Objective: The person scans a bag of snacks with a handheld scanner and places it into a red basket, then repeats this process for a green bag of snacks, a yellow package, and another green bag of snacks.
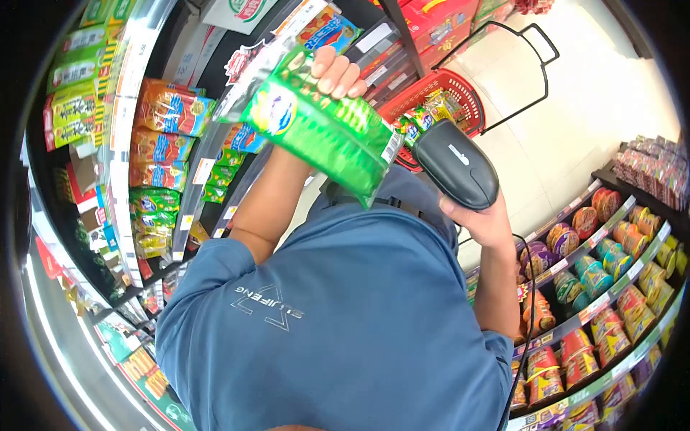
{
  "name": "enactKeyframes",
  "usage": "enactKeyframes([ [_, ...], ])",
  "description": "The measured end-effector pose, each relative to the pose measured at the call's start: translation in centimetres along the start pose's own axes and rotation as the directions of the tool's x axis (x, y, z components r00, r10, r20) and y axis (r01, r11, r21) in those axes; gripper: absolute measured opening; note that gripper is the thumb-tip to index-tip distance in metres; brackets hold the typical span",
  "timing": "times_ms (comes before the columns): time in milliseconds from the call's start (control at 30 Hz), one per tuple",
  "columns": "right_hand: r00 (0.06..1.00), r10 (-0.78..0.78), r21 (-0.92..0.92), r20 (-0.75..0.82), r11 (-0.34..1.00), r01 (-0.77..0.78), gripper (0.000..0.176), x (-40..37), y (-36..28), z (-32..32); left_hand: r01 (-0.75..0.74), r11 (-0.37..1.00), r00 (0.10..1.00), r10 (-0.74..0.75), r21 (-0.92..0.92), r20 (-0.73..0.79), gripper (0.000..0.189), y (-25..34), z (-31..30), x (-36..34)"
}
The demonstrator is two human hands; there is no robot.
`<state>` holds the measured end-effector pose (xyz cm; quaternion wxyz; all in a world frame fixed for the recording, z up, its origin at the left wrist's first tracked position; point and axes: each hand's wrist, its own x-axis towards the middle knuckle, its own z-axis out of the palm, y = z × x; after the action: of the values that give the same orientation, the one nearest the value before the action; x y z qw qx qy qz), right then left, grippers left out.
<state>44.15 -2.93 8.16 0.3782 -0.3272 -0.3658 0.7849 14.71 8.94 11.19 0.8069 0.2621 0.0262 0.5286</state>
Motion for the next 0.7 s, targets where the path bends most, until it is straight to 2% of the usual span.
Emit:
enactKeyframes([
  [33, 0.998, -0.07, -0.021, 0.007, 0.997, 0.07, 0.058, 0.7, 0.2, 0.6, -0.033, 0.999, 0.999, 0.033, -0.004, 0.027, 0.014, -0.2, -1.4, -0.5],
  [67, 0.992, -0.1, -0.046, -0.082, 0.994, 0.097, 0.063, 0.9, 1.9, 0.5, -0.06, 0.998, 0.998, 0.06, -0.001, 0.023, 0.014, -0.7, -2.7, -1.2],
  [133, 0.994, -0.107, 0.034, -0.003, 0.994, 0.107, 0.074, 2.2, 2.6, 1.0, -0.085, 0.996, 0.995, 0.084, -0.022, -0.054, 0.016, -1.5, -4.7, -3.0],
  [167, 0.992, -0.117, 0.091, 0.041, 0.989, 0.113, 0.08, 2.9, 2.8, 1.6, -0.096, 0.993, 0.984, 0.104, 0.063, -0.142, 0.021, -1.9, -5.4, -4.2],
  [200, 0.991, -0.101, 0.186, 0.088, 0.979, 0.083, 0.082, 3.3, 2.1, 2.8, -0.091, 0.986, 0.915, 0.138, 0.139, -0.379, 0.024, -2.7, -4.1, -5.1],
  [267, 0.992, -0.016, 0.121, 0.127, 0.993, 0.001, 0.083, 2.8, 3.2, 2.4, -0.062, 0.995, 0.695, -0.015, -0.082, -0.718, 0.032, -2.6, -0.4, -5.0],
  [333, 0.991, -0.006, 0.069, 0.131, 0.998, -0.003, 0.079, 1.8, 5.1, 1.4, -0.02, 1.0, 0.589, 0.024, 0.015, -0.808, 0.045, -2.4, 1.9, -5.4],
  [367, 0.994, 0.037, 0.083, 0.102, 0.996, -0.045, 0.076, 1.5, 5.6, 1.3, 0.027, 0.997, 0.608, 0.037, 0.067, -0.793, 0.053, -2.1, 3.0, -5.8],
  [400, 0.995, 0.076, 0.095, 0.069, 0.992, -0.083, 0.073, 1.2, 5.8, 1.7, 0.059, 0.996, 0.712, 0.002, 0.063, -0.702, 0.066, -1.8, 2.5, -6.5],
  [467, 0.998, 0.058, 0.065, 0.036, 0.996, -0.06, 0.068, 0.7, 6.4, 3.0, 0.112, 0.994, 0.605, -0.08, -0.015, -0.792, 0.065, -2.3, 2.5, -8.1],
  [500, 0.997, 0.069, 0.084, 0.027, 0.994, -0.071, 0.067, 0.4, 6.6, 3.5, 0.102, 0.994, 0.672, -0.095, -0.036, -0.734, 0.052, -2.2, 1.8, -9.5],
  [533, 0.997, 0.081, 0.104, 0.015, 0.991, -0.082, 0.066, 0.3, 6.8, 4.5, 0.095, 0.994, 0.677, -0.098, -0.046, -0.729, 0.052, -2.2, 1.2, -11.0],
  [567, 0.999, 0.045, 0.095, -0.008, 0.995, -0.044, 0.062, 0.2, 7.0, 5.7, 0.092, 0.993, 0.76, -0.023, 0.072, -0.649, 0.048, -2.1, 0.7, -12.5],
  [600, 0.999, 0.031, 0.065, -0.025, 0.997, -0.029, 0.059, 0.1, 7.5, 6.5, 0.075, 0.979, 0.833, 0.043, 0.189, -0.551, 0.05, -1.6, 0.6, -13.7],
  [633, 0.999, 0.013, 0.07, -0.031, 0.998, -0.011, 0.058, 0.2, 8.1, 7.3, 0.085, 0.995, 0.851, -0.046, 0.049, -0.524, 0.07, -0.7, 0.2, -15.2],
  [667, 0.999, -0.004, 0.076, -0.039, 0.997, 0.007, 0.058, 0.3, 8.8, 8.1, 0.083, 0.996, 0.854, -0.051, 0.038, -0.518, 0.07, 0.1, -0.2, -16.7],
  [700, 0.998, -0.039, 0.076, -0.04, 0.996, 0.042, 0.057, 0.6, 9.8, 9.3, 0.131, 0.99, 0.891, -0.097, 0.046, -0.444, 0.078, 1.0, -0.6, -18.3],
])
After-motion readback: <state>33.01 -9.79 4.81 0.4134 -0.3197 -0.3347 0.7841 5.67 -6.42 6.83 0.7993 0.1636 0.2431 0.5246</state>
